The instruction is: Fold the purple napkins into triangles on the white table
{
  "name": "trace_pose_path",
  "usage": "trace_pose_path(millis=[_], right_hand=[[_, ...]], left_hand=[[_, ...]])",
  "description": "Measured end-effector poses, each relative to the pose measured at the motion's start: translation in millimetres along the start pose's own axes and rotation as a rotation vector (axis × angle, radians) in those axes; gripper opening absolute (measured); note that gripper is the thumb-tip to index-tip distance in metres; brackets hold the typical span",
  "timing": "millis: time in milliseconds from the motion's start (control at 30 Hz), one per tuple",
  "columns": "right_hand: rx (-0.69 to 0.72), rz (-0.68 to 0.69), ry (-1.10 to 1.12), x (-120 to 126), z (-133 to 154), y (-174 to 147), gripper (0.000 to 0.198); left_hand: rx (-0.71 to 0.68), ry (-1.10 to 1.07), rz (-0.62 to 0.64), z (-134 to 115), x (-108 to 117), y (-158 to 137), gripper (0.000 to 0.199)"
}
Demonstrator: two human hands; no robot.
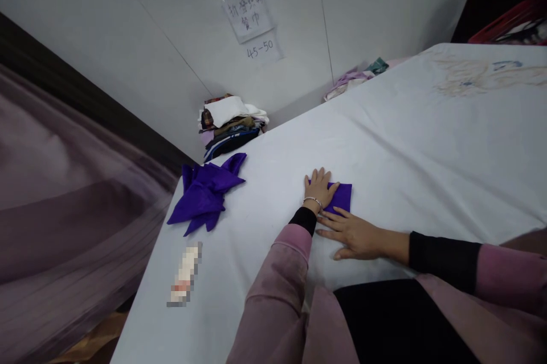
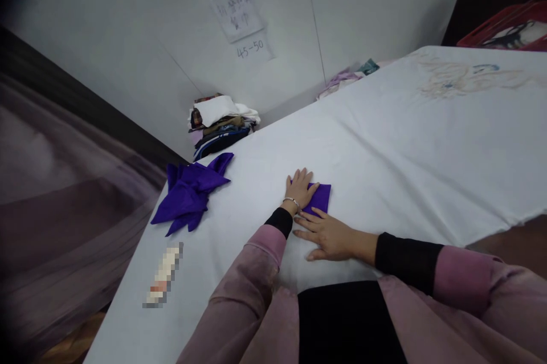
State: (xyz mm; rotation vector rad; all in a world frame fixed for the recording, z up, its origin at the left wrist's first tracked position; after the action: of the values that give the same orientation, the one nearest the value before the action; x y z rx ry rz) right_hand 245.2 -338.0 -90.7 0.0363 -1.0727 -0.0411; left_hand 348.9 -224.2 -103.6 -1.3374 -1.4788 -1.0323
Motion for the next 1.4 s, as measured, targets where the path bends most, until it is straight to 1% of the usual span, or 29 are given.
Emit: trace_pose_path(millis=[133, 267, 300, 333, 367, 400, 467, 500, 533, 567, 600, 667, 733, 800, 900, 967, 1033, 1133, 1300, 1400], right_hand=[[0.023, 0.035, 0.068, 2.9, 13.5, -13.4, 0.072], [0.092, 0.137, 0.147, 8.1, 28.0, -33.6, 0.070], [0.092, 0.125, 0.173, 14.6, 25.4, -35.8, 0.067], [0.058, 0.075, 0.201, 25.1, 16.8, -35.0, 0.063], [-0.021, -0.013, 0.228, 39.0, 0.9, -31.5, 0.057], [-0.147, -0.128, 0.252, 55.1, -22.3, -27.4, 0.051], [-0.473, -0.341, 0.304, 83.1, -79.7, -23.4, 0.044], [-0.626, -0.388, 0.341, 89.6, -106.7, -22.5, 0.042], [-0.752, -0.382, 0.391, 90.3, -129.6, -20.1, 0.041], [-0.855, -0.336, 0.448, 86.5, -148.4, -16.5, 0.039], [-0.934, -0.263, 0.507, 79.6, -162.8, -12.3, 0.039], [-1.033, -0.109, 0.616, 64.9, -180.0, -4.7, 0.042], [-1.064, 0.005, 0.696, 55.2, -186.0, 1.8, 0.045], [-1.050, 0.085, 0.747, 50.8, -185.8, 8.3, 0.045], [-1.050, 0.171, 0.749, 48.2, -184.0, 13.8, 0.040], [-1.054, 0.204, 0.698, 48.4, -183.2, 15.9, 0.034], [-1.055, 0.219, 0.627, 49.4, -182.0, 17.2, 0.030], [-1.055, 0.214, 0.541, 52.4, -178.6, 18.1, 0.029], [-1.064, 0.180, 0.469, 58.1, -171.6, 16.6, 0.026], [-1.061, 0.161, 0.457, 59.9, -172.3, 12.8, 0.022]], left_hand=[[0.002, 0.025, 0.000, -1.2, 0.2, -0.8, 0.060], [0.009, 0.016, 0.009, -1.1, -0.2, -0.6, 0.061], [0.012, 0.016, 0.012, -0.7, -0.4, -0.5, 0.062], [0.015, 0.017, 0.016, -0.4, -0.7, -0.3, 0.062], [0.017, 0.020, 0.019, -0.3, -1.0, -0.1, 0.062], [0.016, 0.024, 0.021, -0.4, -1.1, 0.1, 0.062], [0.011, 0.033, 0.019, -1.2, -0.6, 0.4, 0.063], [0.009, 0.038, 0.017, -1.7, -0.1, 0.5, 0.063], [0.009, 0.045, 0.014, -2.0, 0.5, 0.4, 0.064], [0.010, 0.053, 0.014, -2.2, 0.9, 0.3, 0.065], [0.011, 0.062, 0.017, -2.3, 1.0, 0.1, 0.065], [0.013, 0.083, 0.024, -2.5, 1.3, -0.2, 0.066], [0.011, 0.103, 0.027, -2.8, 1.6, -0.2, 0.066], [0.011, 0.113, 0.027, -2.9, 1.8, -0.2, 0.066], [0.012, 0.110, 0.026, -2.7, 1.4, 0.0, 0.065], [0.012, 0.105, 0.025, -2.7, 0.8, 0.0, 0.064], [0.012, 0.103, 0.022, -2.9, 0.4, -0.1, 0.063], [0.012, 0.108, 0.014, -3.1, 0.8, -0.4, 0.059], [0.011, 0.102, 0.013, -2.9, 1.2, -0.4, 0.056], [0.013, 0.101, 0.019, -2.4, 1.2, -0.1, 0.056]])
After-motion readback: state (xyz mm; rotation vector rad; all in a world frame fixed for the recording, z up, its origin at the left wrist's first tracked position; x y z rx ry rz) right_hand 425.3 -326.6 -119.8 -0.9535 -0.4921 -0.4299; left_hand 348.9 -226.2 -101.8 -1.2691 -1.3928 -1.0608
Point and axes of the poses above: each hand's wrist, its own y-axis towards the middle knuckle, its own x-axis out of the back of the hand, z = x × y, the point moved 10 cm from there along y, towards the middle knuckle, and after that the axes turned 15 degrees about -x, right-handed, at the moved point
